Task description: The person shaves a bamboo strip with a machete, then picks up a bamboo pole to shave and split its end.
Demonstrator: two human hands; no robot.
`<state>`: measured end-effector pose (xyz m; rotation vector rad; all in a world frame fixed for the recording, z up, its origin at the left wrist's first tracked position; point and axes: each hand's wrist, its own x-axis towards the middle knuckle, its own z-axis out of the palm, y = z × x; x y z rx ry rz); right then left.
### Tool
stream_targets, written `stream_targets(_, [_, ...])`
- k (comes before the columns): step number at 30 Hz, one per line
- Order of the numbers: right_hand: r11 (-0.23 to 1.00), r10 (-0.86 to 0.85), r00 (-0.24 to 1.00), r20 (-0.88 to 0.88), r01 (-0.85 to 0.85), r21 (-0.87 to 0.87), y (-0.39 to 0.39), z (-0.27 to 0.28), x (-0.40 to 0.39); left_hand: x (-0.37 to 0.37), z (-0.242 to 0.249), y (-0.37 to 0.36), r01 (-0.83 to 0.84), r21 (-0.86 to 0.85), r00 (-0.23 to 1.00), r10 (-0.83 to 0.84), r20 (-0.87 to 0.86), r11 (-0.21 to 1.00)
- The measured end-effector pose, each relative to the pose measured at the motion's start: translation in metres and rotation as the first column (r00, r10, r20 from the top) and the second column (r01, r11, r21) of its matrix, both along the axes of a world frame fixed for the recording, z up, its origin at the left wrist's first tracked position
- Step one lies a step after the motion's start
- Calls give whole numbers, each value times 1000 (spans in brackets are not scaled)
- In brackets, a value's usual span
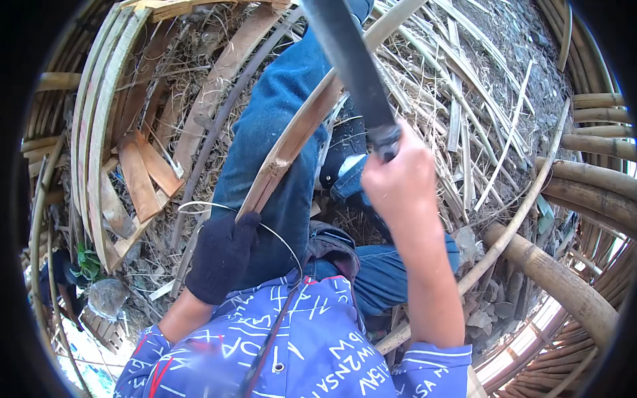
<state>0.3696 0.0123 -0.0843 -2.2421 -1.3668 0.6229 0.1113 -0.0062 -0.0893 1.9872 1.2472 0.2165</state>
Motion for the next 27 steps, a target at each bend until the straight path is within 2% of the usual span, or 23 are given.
stream_targets(1, [1000,21,999,-39,-21,-6,-5,-1,-3,-3,-2,-1,3,1,1000,-3,-2,1000])
stream_targets(3, [994,105,976,189,-97,-53,-6,-3,15,-5,1,2,23,-58,993,-30,-117,998])
stream_targets(4, [995,88,986,143,-81,-57,-1,3,20,-2,3,6,27,-59,992,-34,-123,998])
stream_targets(6, [998,22,999,25,-20,-59,8,7,17,7,4,11,-114,-82,992,117,44,990])
stream_targets(7, [998,-17,998,-56,14,-62,6,4,3,5,4,7,-115,-88,992,119,45,989])
stream_targets(10, [1000,25,1000,-19,-25,-3,-2,0,5,7,4,5,-173,-125,985,174,3,977])
stream_targets(12, [996,4,1000,24,-2,-84,5,5,21,7,12,14,-240,-311,970,236,-51,920])
stream_targets(13, [993,-19,998,66,27,-118,11,9,20,6,10,14,-247,-313,969,241,-58,917])
stream_targets(14, [1000,2,1000,8,-2,-30,10,-1,15,6,7,13,-220,-292,972,236,18,931])
stream_targets(15, [998,-51,991,-122,46,-44,7,-5,1,6,6,14,-189,-266,970,222,98,945])
stream_targets(16, [999,-31,996,-84,29,-15,3,-7,0,6,7,14,-184,-261,971,217,102,948])
stream_targets(18, [1000,-3,1000,-3,3,-2,0,-6,12,6,8,11,-254,-365,963,270,-6,896])
stream_targets(20, [999,34,996,77,-33,-10,6,0,29,8,9,18,-226,-375,963,263,51,899])
stream_targets(21, [997,-23,999,42,26,-70,12,9,24,7,8,21,-202,-379,960,260,106,903])
stream_targets(22, [998,-52,998,-24,50,-49,13,3,17,4,6,22,-107,-277,976,155,155,955])
stream_targets(23, [996,-83,993,-88,80,-31,12,-5,10,2,6,20,-111,-282,975,159,154,953])
stream_targets(24, [997,-68,987,-146,63,-39,9,-10,5,2,6,17,-193,-370,970,234,71,909])
stream_targets(25, [999,-35,994,-104,35,0,8,-3,0,4,6,17,-274,-446,955,297,-17,852])
stream_targets(27, [999,20,999,-38,-18,39,5,-6,17,4,8,18,-278,-449,952,304,-13,849])
